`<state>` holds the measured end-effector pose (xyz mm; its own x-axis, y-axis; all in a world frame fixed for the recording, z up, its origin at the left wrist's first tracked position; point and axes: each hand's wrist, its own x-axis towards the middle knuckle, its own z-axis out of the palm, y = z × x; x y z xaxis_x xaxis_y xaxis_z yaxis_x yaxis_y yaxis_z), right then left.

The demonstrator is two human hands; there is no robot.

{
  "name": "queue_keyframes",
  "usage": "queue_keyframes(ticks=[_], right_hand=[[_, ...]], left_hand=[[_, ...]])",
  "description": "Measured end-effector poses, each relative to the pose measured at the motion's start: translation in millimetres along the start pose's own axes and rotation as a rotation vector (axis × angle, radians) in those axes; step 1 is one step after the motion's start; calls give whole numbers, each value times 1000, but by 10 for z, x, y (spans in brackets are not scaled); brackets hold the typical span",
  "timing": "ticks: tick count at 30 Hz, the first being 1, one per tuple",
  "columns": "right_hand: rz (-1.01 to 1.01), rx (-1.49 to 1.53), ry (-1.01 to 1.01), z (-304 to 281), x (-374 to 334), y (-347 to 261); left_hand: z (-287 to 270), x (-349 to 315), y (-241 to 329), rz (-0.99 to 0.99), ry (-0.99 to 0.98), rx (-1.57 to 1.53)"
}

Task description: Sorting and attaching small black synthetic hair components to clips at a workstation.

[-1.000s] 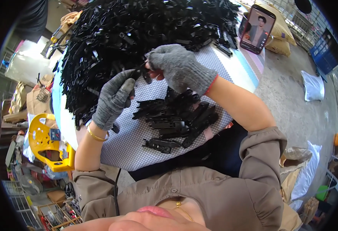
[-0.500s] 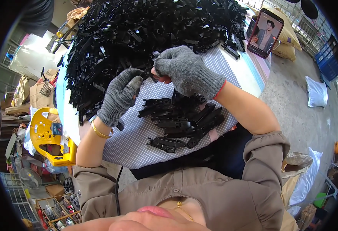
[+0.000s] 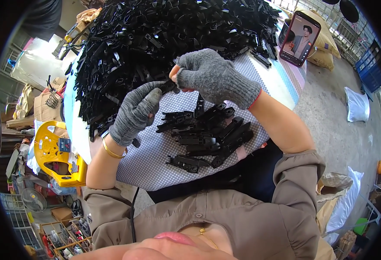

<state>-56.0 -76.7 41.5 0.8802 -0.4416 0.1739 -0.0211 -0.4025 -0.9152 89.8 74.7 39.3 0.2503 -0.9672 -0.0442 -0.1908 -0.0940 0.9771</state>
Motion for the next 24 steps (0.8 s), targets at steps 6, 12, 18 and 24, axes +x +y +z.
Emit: queue_keyframes(ticks=[6,12,18,24], right_hand=[[198,311,-28,84,45,41],[276,266,-80,80,85,98],[318,348,57,50,22,3],[304,365,74,101,10,-23]], left_hand=[[-61,49,-116,10,-40,-168],[-42,33,-85,64,25,9],[-36,23,6,27,28,-23],[-53,5,-14,44,25,-34]])
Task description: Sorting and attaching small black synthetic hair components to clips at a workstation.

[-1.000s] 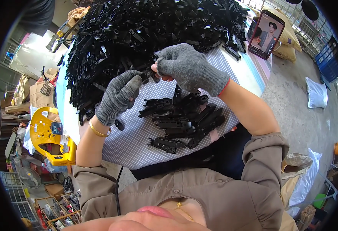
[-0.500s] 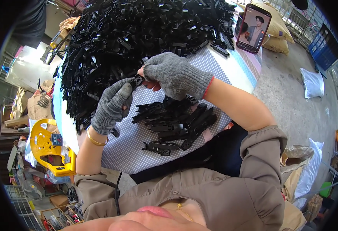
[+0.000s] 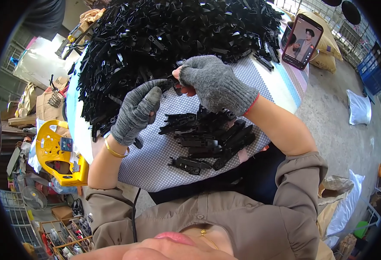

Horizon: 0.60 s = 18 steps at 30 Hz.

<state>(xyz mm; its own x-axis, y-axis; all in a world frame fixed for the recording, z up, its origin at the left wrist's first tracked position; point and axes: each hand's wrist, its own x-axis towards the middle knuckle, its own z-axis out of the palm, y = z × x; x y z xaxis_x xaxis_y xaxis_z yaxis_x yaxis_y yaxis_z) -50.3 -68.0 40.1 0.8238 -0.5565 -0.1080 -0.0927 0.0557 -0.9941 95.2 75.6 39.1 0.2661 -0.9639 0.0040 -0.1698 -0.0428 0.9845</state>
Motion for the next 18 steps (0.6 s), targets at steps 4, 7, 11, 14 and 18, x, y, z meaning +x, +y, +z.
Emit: queue_keyframes(ticks=[4,7,11,14,18], right_hand=[[-44,-32,0,-8,-15,13],[-124,-106,11,46,-66,-15],[-110,-226,-75,-85,-37,-49],[-191,-105,-165,-47,57,-10],[-199,-1,-270,134,-25,-23]], left_hand=[[10,11,35,33,5,86],[12,8,36,48,28,185],[23,22,9,78,13,313],[93,23,21,93,-100,314],[270,17,-6,233,-141,564]])
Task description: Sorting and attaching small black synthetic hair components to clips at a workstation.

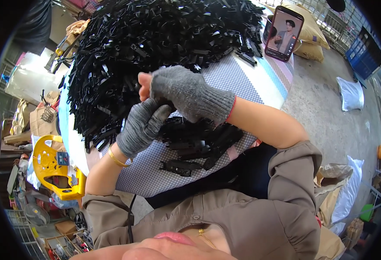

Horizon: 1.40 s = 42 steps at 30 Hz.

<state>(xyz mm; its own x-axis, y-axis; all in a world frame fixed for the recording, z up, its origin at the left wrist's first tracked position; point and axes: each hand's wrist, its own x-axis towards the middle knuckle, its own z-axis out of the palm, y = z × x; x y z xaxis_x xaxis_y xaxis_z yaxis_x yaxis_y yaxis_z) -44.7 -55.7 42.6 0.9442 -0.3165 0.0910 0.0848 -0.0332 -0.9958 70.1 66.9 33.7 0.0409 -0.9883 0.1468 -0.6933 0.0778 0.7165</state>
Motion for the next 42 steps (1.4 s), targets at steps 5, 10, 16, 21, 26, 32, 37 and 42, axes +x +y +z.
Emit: queue_keyframes(ticks=[5,10,16,21,26,32,37,42], right_hand=[[-237,-43,-40,27,-65,67],[-287,28,130,-199,28,-57],[-265,-656,515,-989,181,177],[-317,-1194,426,-897,158,218],[2,-1369,368,-913,65,90],[122,-1512,343,-716,111,104],[177,-1556,372,-627,124,112],[-203,-1517,605,-724,40,136]], left_hand=[[139,-3,-27,214,152,-62],[44,26,151,101,71,147],[86,-37,137,318,-79,355],[-98,-69,16,92,95,33],[-199,248,-207,26,-15,376],[20,411,-195,-155,-19,805],[10,240,-395,-134,91,761],[19,229,-315,-156,192,375]])
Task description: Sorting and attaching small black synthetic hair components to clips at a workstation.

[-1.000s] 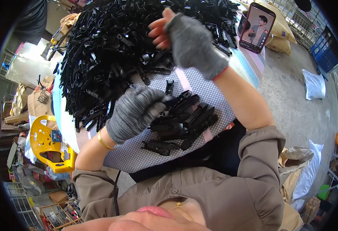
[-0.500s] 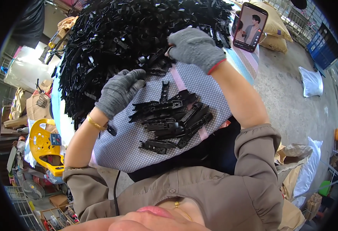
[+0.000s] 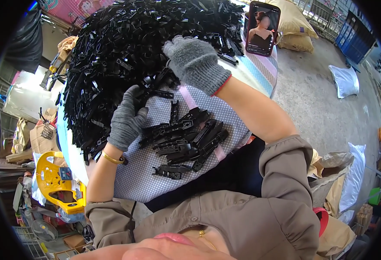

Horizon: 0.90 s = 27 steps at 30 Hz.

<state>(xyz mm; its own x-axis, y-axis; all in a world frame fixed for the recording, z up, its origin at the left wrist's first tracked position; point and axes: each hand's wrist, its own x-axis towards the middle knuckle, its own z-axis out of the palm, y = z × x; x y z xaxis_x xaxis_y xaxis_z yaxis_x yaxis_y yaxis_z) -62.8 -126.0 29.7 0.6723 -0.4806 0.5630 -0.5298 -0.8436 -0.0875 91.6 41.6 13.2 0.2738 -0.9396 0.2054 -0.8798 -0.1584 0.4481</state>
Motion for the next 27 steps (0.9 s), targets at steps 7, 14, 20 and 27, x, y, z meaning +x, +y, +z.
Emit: queue_keyframes(ticks=[7,14,20,27], right_hand=[[-196,699,-242,-7,-49,-261],[-38,1013,-362,-14,-106,-313],[-150,840,-486,-24,-122,-434],[208,1179,-504,-114,-123,-451]], left_hand=[[-140,-31,-145,-102,-90,-721],[-240,-41,52,-155,19,-976],[-163,-70,-66,-32,64,-1240],[-104,-79,-60,32,50,-779]])
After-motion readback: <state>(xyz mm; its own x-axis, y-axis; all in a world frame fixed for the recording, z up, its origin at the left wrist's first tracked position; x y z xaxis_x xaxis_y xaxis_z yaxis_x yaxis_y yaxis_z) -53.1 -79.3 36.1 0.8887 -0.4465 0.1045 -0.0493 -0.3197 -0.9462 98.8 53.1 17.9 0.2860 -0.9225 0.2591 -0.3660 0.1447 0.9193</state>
